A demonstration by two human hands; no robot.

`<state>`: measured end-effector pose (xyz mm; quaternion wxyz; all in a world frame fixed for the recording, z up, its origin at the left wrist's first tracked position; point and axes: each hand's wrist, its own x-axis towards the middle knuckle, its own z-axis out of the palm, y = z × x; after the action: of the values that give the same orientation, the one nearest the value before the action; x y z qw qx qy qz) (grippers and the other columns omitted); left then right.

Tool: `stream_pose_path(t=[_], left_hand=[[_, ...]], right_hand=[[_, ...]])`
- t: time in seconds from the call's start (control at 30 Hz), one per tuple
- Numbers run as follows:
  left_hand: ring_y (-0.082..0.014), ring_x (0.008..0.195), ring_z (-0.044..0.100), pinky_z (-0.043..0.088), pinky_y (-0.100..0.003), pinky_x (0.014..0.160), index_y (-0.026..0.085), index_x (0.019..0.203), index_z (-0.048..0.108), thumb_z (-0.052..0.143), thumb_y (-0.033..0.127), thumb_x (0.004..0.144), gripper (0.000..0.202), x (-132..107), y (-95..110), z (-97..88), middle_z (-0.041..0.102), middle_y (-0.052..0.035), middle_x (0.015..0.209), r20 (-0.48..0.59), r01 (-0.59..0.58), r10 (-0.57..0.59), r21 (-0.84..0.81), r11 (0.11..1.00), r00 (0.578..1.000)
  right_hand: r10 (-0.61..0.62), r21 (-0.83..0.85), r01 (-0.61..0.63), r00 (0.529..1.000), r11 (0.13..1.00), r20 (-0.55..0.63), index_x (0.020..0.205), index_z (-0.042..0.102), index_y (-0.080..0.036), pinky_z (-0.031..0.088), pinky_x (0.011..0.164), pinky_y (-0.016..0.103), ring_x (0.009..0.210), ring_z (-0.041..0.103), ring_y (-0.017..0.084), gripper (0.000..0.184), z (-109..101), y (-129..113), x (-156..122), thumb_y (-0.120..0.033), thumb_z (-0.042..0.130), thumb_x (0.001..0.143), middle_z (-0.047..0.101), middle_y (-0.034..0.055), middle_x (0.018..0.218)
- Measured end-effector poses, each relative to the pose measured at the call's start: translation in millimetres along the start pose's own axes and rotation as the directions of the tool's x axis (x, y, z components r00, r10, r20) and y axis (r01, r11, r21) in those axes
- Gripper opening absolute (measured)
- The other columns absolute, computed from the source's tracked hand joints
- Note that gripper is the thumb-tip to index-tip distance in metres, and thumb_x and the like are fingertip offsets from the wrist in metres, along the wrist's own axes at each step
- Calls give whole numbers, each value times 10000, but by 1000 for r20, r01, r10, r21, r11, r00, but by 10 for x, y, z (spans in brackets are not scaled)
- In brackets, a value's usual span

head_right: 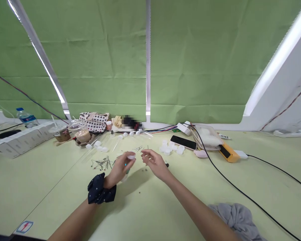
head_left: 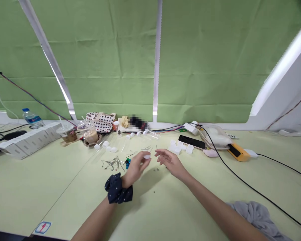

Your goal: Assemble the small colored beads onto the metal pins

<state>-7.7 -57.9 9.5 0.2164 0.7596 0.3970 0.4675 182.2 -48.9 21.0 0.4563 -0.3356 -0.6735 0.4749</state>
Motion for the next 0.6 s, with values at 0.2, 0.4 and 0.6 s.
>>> stream_pose_path(t=[0.2,0.4,0.6], left_hand=[[-118,770,553,470,-268,709,255,1188,310,479,264,846,382,444,-466,-705,524,-9,854,-418,-9,-53,-146,989,907],[-143,855,578,485,-288,746,192,1211,299,466,248,822,427,1196,-1037,-1334,545,-60,951,-414,67,-38,55,996,910],[-169,873,606,478,-301,775,152,1128,405,532,226,771,386,1676,-1550,-1469,572,-88,1019,-417,148,-27,260,954,908]], right_hand=[[121,-76,-119,992,990,28,891,613,-159,471,565,248,653,582,127,367,-71,148,50,-487,463,820,636,65,824],[174,-130,-163,981,978,84,841,612,-143,464,541,242,607,574,120,361,-66,175,53,-479,485,806,637,57,778],[166,-163,-153,984,975,70,801,611,-147,460,569,246,596,567,115,328,-76,132,49,-455,496,809,636,46,748]])
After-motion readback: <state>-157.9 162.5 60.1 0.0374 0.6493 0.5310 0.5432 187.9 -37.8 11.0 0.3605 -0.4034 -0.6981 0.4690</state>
